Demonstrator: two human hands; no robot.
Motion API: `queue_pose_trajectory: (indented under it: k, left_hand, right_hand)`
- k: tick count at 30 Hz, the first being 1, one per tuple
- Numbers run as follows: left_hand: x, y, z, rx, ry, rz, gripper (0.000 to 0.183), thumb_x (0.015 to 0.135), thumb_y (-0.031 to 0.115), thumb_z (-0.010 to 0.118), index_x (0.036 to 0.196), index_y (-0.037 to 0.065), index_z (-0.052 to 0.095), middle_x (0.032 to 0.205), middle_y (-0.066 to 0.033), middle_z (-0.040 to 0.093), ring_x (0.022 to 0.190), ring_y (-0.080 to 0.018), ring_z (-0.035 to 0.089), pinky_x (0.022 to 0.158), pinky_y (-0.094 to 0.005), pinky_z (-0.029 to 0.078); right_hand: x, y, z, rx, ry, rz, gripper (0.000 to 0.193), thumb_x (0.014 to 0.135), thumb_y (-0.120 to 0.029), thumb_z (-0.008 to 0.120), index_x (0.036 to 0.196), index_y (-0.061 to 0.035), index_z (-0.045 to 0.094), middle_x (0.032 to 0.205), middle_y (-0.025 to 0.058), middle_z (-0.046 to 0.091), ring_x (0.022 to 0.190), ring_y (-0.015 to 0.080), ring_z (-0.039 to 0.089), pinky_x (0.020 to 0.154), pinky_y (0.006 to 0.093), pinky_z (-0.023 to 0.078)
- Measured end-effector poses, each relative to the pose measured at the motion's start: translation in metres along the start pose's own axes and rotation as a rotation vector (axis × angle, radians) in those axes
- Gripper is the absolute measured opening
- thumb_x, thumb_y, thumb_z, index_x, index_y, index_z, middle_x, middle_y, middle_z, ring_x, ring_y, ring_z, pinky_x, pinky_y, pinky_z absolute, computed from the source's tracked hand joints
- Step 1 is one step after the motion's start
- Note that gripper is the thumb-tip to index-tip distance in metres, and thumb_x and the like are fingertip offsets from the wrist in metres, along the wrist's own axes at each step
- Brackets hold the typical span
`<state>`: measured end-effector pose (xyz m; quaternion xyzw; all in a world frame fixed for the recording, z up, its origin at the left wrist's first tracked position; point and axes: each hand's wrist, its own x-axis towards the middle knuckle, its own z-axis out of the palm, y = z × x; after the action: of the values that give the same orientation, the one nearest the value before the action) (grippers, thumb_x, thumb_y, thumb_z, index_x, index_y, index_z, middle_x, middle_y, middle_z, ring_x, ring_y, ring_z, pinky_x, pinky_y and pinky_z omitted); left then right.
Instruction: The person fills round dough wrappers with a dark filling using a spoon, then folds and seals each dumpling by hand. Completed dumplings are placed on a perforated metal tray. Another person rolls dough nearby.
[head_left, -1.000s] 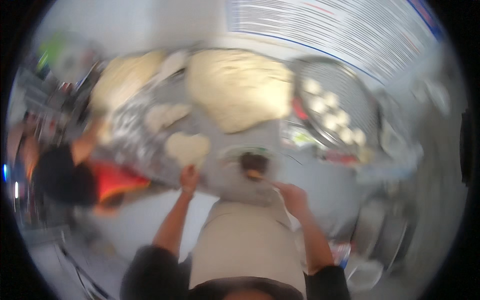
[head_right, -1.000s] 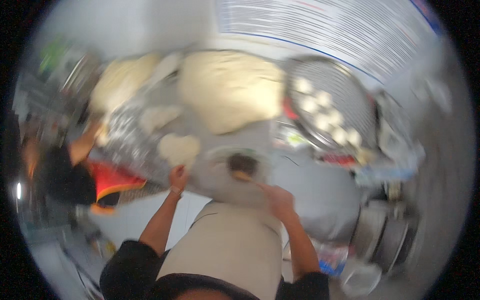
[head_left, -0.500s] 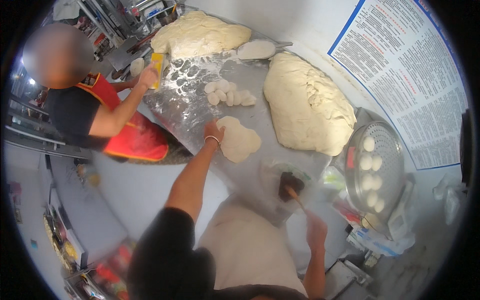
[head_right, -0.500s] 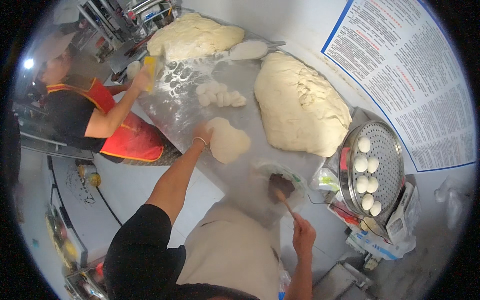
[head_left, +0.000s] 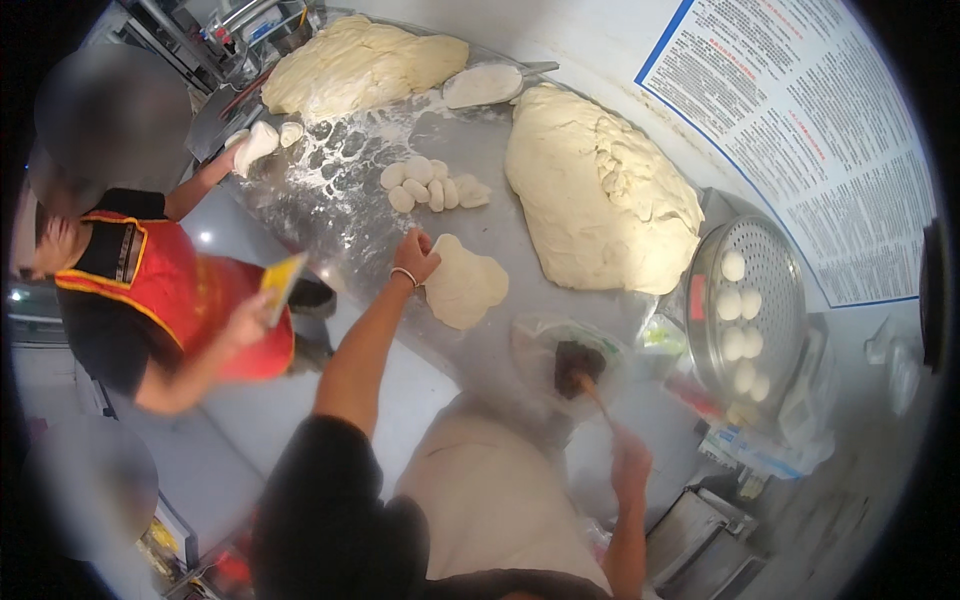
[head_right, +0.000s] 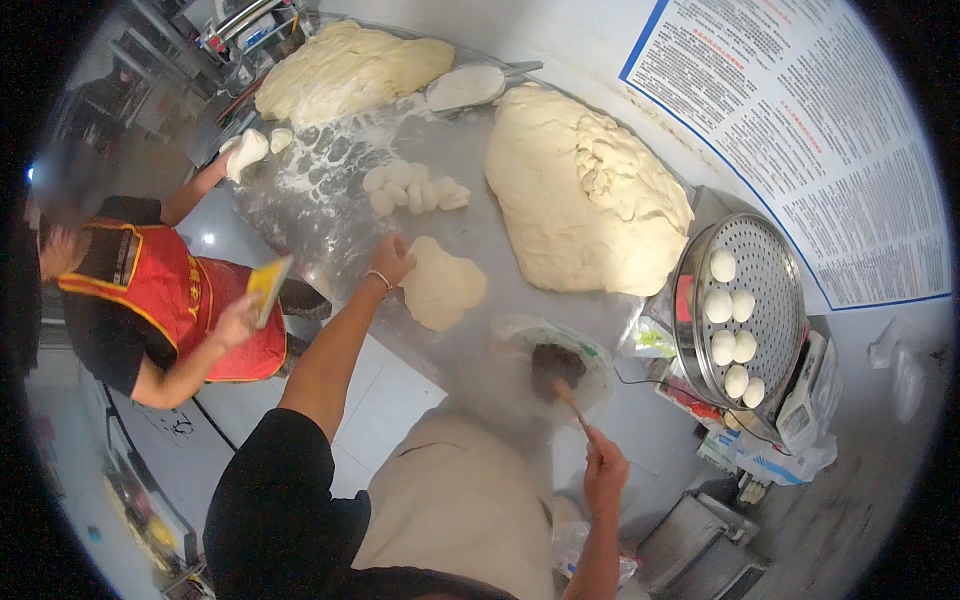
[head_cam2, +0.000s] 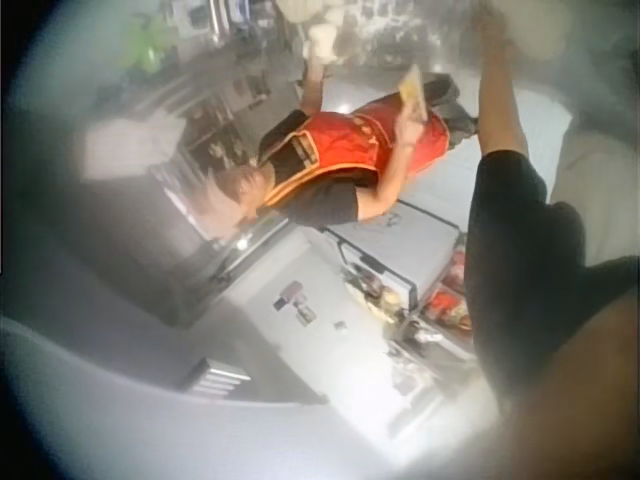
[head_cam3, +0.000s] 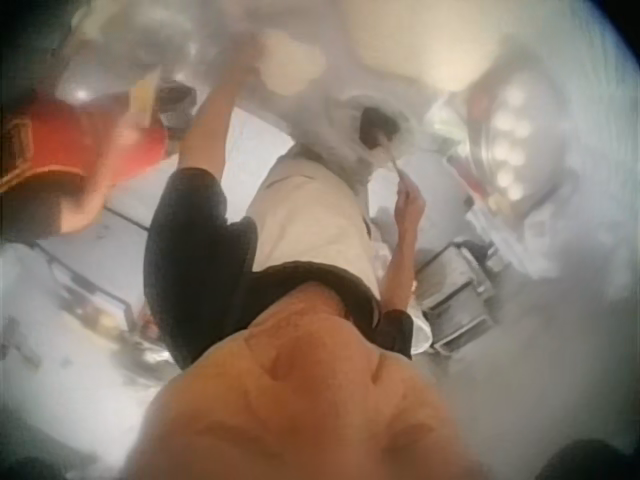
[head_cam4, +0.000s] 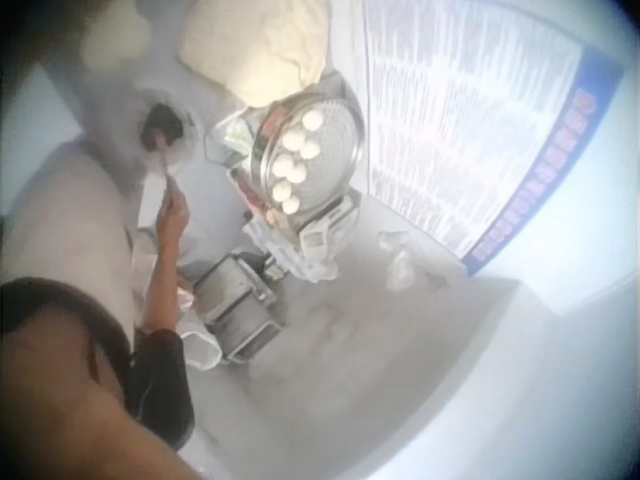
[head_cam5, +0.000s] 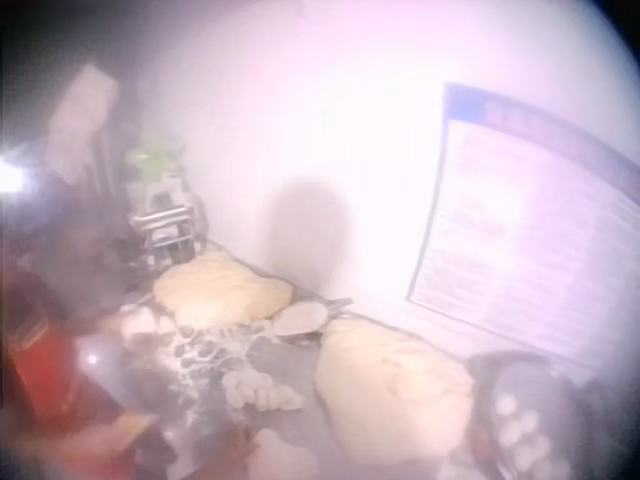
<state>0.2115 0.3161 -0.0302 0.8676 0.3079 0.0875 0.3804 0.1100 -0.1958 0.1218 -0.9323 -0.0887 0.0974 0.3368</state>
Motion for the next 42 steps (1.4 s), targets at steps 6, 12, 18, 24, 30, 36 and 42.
queue_pose_trajectory:
  k: [6, 12, 18, 24, 30, 36, 42]
  left_hand:
    - [-0.005, 0.008, -0.004, 0.113, -0.125, 0.096, 0.021, 0.069, 0.023, 0.066, 0.077, 0.005, 0.058, 0.083, -0.0103, 0.062, 0.082, -0.0269, 0.061, 0.072, -0.0376, 0.049]
    - [-0.006, -0.031, -0.006, -1.342, -0.149, -0.286, 0.03, 0.079, 0.013, 0.055, 0.106, 0.0, 0.06, 0.108, -0.0141, 0.062, 0.102, -0.0294, 0.06, 0.087, -0.0431, 0.049]
    - [-0.091, 0.005, -0.035, -1.507, -0.3, -0.603, 0.042, 0.084, 0.011, 0.049, 0.124, -0.003, 0.049, 0.12, -0.0176, 0.058, 0.113, -0.0347, 0.056, 0.097, -0.0499, 0.046]
    - [-0.215, 0.007, 0.032, -1.641, -0.58, -0.819, 0.044, 0.08, 0.009, 0.052, 0.124, 0.0, 0.051, 0.121, -0.0179, 0.058, 0.112, -0.0358, 0.056, 0.098, -0.0517, 0.044]
    - [-0.275, 0.031, 0.085, -1.547, -0.692, -0.879, 0.044, 0.078, 0.008, 0.05, 0.122, -0.001, 0.051, 0.118, -0.0186, 0.059, 0.109, -0.0365, 0.058, 0.096, -0.0504, 0.046]
    - [-0.283, 0.028, 0.088, -1.521, -0.594, -0.893, 0.042, 0.079, 0.005, 0.047, 0.12, -0.002, 0.051, 0.115, -0.0183, 0.06, 0.106, -0.0366, 0.059, 0.094, -0.0516, 0.047]
    - [-0.292, 0.032, 0.086, -1.516, -0.495, -0.879, 0.041, 0.077, 0.006, 0.048, 0.117, -0.003, 0.052, 0.113, -0.0188, 0.06, 0.103, -0.0373, 0.06, 0.094, -0.0516, 0.047]
  right_hand:
    - [0.002, 0.0, 0.007, -0.045, -0.04, 0.083, 0.024, 0.09, -0.012, 0.056, 0.111, -0.004, 0.063, 0.089, 0.0143, 0.067, 0.074, 0.027, 0.063, 0.07, 0.0354, 0.05]
    - [-0.003, 0.01, 0.012, -0.122, -0.002, -0.009, 0.022, 0.09, -0.013, 0.054, 0.107, -0.0042, 0.064, 0.09, 0.0162, 0.066, 0.08, 0.0319, 0.063, 0.072, 0.0385, 0.049]
    - [0.016, 0.007, -0.007, -0.063, -0.185, 0.204, 0.026, 0.091, -0.013, 0.051, 0.116, -0.0083, 0.057, 0.084, 0.0152, 0.065, 0.078, 0.033, 0.063, 0.069, 0.0414, 0.048]
    - [0.032, 0.026, 0.002, -0.06, -0.131, -0.169, 0.034, 0.088, -0.009, 0.051, 0.12, -0.0169, 0.054, 0.084, 0.0115, 0.063, 0.072, 0.0336, 0.061, 0.066, 0.0441, 0.048]
    - [0.028, 0.017, 0.035, -0.273, -0.266, -0.275, 0.039, 0.084, -0.005, 0.05, 0.123, -0.0133, 0.054, 0.09, 0.0129, 0.063, 0.081, 0.0326, 0.063, 0.067, 0.0428, 0.05]
    - [0.038, -0.01, 0.042, -0.293, -0.395, -0.312, 0.043, 0.083, -0.004, 0.05, 0.125, -0.0139, 0.053, 0.093, 0.0139, 0.063, 0.08, 0.0339, 0.063, 0.068, 0.0448, 0.05]
    - [0.036, 0.033, -0.016, -0.251, -0.246, -0.252, 0.045, 0.084, -0.004, 0.049, 0.128, -0.0145, 0.049, 0.092, 0.016, 0.063, 0.079, 0.036, 0.062, 0.068, 0.0473, 0.048]
